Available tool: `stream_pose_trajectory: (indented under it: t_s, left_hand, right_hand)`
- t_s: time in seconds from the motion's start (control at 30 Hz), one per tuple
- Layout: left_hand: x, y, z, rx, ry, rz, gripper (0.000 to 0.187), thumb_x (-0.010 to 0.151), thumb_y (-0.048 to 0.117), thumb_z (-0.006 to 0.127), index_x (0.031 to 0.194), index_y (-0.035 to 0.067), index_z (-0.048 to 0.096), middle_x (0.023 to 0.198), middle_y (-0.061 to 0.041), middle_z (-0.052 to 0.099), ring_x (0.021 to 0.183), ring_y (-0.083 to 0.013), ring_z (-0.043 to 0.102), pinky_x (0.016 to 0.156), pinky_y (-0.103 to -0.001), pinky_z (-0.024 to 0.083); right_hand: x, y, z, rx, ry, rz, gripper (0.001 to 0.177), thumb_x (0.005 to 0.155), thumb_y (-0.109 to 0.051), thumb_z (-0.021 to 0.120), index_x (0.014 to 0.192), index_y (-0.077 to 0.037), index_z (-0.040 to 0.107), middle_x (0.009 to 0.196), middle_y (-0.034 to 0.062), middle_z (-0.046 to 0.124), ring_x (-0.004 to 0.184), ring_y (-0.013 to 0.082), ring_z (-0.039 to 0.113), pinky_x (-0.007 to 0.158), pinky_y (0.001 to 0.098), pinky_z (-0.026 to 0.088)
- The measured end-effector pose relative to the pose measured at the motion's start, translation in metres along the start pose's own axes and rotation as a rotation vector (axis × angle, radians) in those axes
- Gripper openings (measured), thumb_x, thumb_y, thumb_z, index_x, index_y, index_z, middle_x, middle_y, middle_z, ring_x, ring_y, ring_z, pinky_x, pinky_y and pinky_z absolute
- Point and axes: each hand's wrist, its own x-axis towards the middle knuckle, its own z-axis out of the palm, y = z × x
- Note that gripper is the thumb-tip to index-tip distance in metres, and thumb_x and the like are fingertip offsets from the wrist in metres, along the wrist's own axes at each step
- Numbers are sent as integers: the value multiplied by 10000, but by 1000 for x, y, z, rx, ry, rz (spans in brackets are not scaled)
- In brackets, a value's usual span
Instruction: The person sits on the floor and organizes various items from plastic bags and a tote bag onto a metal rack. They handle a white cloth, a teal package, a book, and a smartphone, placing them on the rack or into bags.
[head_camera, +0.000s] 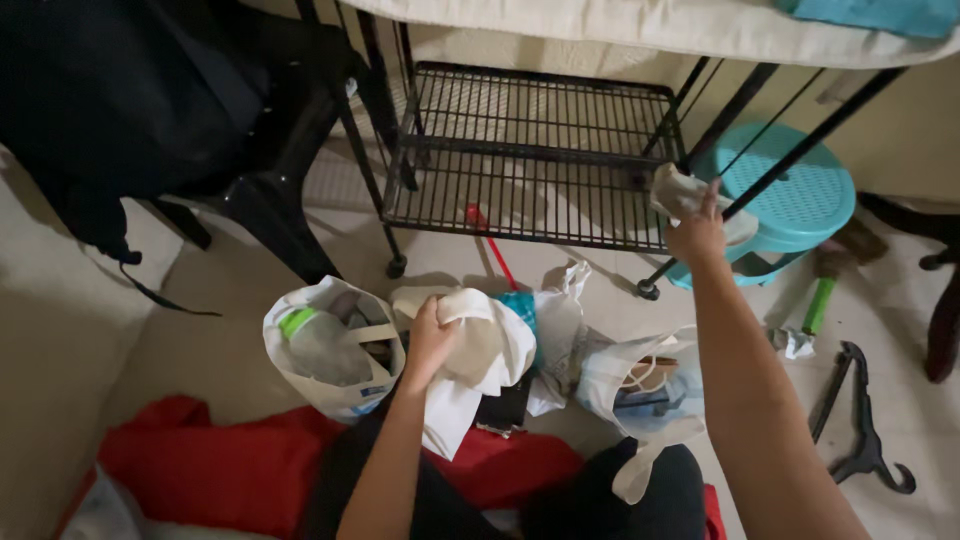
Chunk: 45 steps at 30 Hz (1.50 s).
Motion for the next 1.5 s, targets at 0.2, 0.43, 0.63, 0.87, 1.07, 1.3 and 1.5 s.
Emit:
stream_pose_trajectory:
  t_s: [0.2,0.43,0.63,0.87,1.07,1.3,1.5]
  left_hand:
    - [-4,-8,-3,-8,0,-67,376,828,127,703,1179,13,631,1105,-223,721,1057,-387,698,887,-424,543]
    - [26,30,-33,-64,32,-269,282,931,175,620,1163,18,656,1074,-173,734,991,-323,725,839,-429,563]
    - [25,127,-72,-325,133,38,412,905,67,682,1280,22,518,1216,-153,670,1098,-281,679,913,-371,554]
    - [-20,169,-30,-220,-369,108,897,845,194,828,1506,106,230,1408,-130,481,1228,-242,518,921,-385,548]
    - [22,50,-1,-469,-182,-314,620,936,461,673,1449,141,537,1416,-47,573,1150,-144,586,822,-294,570]
    - [104,-60,1,-614,61,-698,736,913,576,707,1488,138,575,1434,-228,623,912,-245,364,726,-388,374]
    - [177,-60,-27,-598,273,-511,978,878,585,737,1592,77,303,1629,-115,373,1463,-258,362,1140,-432,318]
  right_hand:
    - [9,15,28,70,76,-92,339,911,-214,684,1208,-63,747,1324,213,615,1219,453,562,1030,501,476]
    - [-42,-22,68,480,-55,-323,153,946,-151,668,1003,-47,765,1065,192,715,948,373,691,854,457,559]
    - [-112,-89,36,307,-877,-335,538,927,-358,686,1420,-172,578,1483,147,514,1269,300,548,1074,452,423]
    - [-169,-109,57,690,-675,-304,400,861,-209,675,1227,-57,733,1196,136,791,1090,253,774,1010,366,613]
    - [-154,-67,67,1016,-399,15,386,912,-136,599,1274,-3,611,1088,153,742,954,233,727,879,368,585]
    - [-88,-82,121,821,53,-77,633,949,-118,599,1516,-30,333,1381,251,571,1249,321,586,1045,428,490]
    - [-34,-114,165,23,-216,-177,864,906,-228,682,1649,-284,245,1665,255,262,1442,439,340,1129,560,363]
